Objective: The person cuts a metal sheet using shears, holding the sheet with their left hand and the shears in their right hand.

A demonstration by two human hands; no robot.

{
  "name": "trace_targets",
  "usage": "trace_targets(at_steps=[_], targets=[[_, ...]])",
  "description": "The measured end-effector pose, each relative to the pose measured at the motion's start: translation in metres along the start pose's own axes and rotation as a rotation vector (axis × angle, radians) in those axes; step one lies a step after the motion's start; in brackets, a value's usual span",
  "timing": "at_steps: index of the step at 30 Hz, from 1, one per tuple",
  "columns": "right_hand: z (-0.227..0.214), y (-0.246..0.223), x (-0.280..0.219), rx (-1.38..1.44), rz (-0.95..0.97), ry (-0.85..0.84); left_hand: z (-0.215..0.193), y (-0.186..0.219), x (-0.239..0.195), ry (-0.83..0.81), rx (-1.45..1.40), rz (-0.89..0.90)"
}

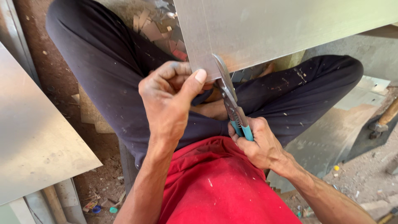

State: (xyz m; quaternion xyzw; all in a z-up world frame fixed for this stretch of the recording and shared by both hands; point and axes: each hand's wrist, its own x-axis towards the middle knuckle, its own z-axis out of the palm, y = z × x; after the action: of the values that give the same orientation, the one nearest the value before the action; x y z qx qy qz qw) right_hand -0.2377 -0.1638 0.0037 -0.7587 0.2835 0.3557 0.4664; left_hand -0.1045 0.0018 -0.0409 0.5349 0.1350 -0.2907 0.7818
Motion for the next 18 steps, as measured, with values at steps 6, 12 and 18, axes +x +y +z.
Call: trace_targets(at_steps=[6,12,18], targets=[[-0.006,0.026,0.006,0.150,-0.056,-0.090,0.020,-0.016,0.059,0.109,0.290,0.492],[-0.015,0.091,-0.035,0.387,0.013,-0.011,0.079,-0.090,0.010,0.349,-0.027,0.498],[0.016,0.113,-0.081,0.665,0.035,0.236,0.108,-0.088,-0.015,-0.248,0.155,-0.017]])
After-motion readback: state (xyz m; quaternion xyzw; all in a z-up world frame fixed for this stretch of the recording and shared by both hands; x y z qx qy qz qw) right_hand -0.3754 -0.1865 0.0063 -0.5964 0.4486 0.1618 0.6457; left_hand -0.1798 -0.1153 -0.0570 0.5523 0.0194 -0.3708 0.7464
